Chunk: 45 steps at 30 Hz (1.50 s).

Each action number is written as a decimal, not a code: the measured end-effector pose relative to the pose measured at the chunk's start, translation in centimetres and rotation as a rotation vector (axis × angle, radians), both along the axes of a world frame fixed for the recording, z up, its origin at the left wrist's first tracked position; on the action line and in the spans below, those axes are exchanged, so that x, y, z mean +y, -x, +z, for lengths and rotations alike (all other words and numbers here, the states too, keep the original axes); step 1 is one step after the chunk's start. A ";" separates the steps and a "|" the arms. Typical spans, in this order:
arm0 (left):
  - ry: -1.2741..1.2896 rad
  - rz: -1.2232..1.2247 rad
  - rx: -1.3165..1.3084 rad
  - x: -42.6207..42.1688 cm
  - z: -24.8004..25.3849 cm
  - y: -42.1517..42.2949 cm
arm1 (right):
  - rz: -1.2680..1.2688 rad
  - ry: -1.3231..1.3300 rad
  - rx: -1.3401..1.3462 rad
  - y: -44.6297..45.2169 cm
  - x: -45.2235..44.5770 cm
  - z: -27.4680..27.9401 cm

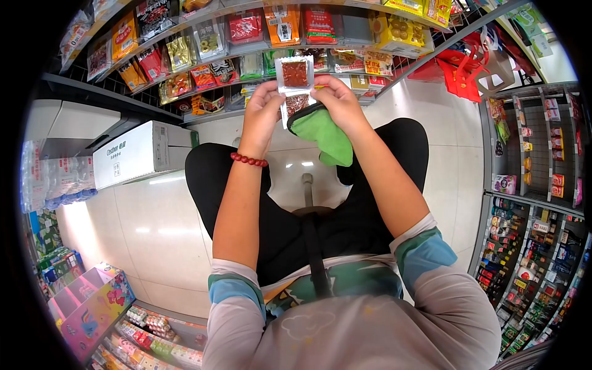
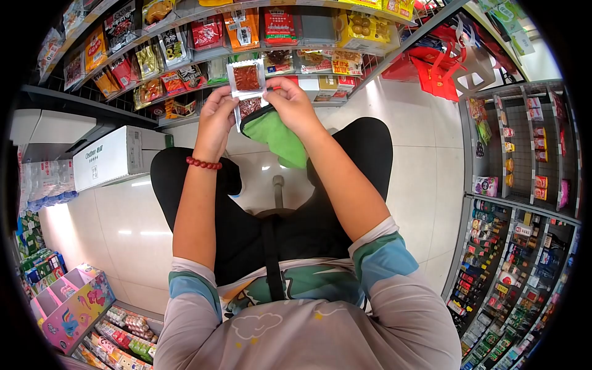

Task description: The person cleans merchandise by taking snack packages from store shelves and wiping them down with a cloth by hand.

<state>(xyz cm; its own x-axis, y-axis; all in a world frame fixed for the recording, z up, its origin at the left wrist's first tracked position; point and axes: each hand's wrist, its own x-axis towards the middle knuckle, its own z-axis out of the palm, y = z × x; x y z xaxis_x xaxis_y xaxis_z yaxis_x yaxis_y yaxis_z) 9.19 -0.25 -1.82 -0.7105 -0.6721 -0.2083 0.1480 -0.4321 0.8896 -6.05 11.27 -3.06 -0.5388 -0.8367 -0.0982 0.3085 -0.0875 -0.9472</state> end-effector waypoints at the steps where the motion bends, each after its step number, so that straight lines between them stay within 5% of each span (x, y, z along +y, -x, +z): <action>1: -0.006 0.001 0.008 0.0 -0.1 0.0 | 0.002 0.009 0.006 0.1 0.0 -0.1; 20: -0.170 -0.059 0.137 -0.9 0.7 -0.5 | 0.082 0.028 0.091 -0.2 0.4 2.5; 23: -0.192 0.009 0.069 -0.2 1.3 -0.2 | 0.062 -0.117 0.370 -1.2 0.5 2.8; 25: 0.006 0.070 0.005 0.2 0.6 0.3 | 0.057 -0.054 0.356 -1.4 0.6 2.7; 28: 0.049 -0.088 -0.051 -0.3 0.2 0.0 | 0.080 -0.067 0.321 -1.4 0.6 2.6; 45: 0.245 -0.006 -0.034 0.2 0.7 0.0 | 0.062 -0.046 0.228 -0.8 0.4 2.0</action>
